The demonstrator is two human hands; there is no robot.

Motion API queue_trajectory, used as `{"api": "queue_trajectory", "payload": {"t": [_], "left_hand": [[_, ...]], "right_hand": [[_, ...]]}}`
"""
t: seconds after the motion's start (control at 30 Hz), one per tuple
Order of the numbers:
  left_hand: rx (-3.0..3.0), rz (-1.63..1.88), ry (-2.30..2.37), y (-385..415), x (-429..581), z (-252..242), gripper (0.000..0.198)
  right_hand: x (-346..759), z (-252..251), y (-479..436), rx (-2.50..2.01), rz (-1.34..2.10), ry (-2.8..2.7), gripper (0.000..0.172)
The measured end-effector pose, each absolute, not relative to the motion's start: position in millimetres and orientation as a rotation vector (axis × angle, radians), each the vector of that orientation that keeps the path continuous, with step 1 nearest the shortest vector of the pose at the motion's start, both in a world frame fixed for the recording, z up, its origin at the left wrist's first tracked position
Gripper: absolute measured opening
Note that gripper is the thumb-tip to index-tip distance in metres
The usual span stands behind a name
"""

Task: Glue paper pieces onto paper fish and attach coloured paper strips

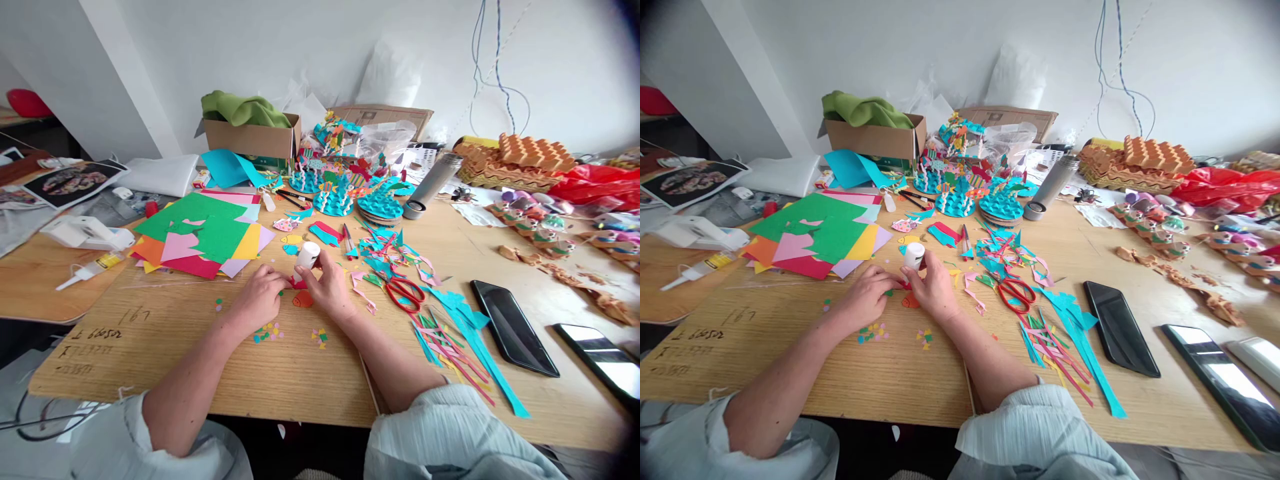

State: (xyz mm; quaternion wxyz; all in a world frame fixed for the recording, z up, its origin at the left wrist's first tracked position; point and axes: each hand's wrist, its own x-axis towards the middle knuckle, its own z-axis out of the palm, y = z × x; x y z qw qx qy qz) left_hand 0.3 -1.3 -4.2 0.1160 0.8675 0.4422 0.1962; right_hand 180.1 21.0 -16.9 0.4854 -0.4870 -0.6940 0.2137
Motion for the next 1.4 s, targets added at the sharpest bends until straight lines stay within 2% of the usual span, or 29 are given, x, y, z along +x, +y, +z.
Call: {"api": "queue_trajectory", "payload": {"t": [0.9, 1.2, 1.4], "left_hand": [[2.539, 0.553, 1.316, -1.2, 0.3, -3.3, 0.054], [2.535, 0.574, 1.303, -1.3, -0.5, -4.5, 0.051], [2.501, 0.571, 1.324, -1.1, -0.1, -4.5, 0.051]], "right_hand": [[179.8, -16.4, 21.3, -1.181, 0.608, -1.613, 0.023], [190.8, -14.1, 32.6, -1.024, 0.822, -1.186, 0.036], [193.2, -17.0, 32.5, -1.050, 0.811, -1.209, 0.034]]}}
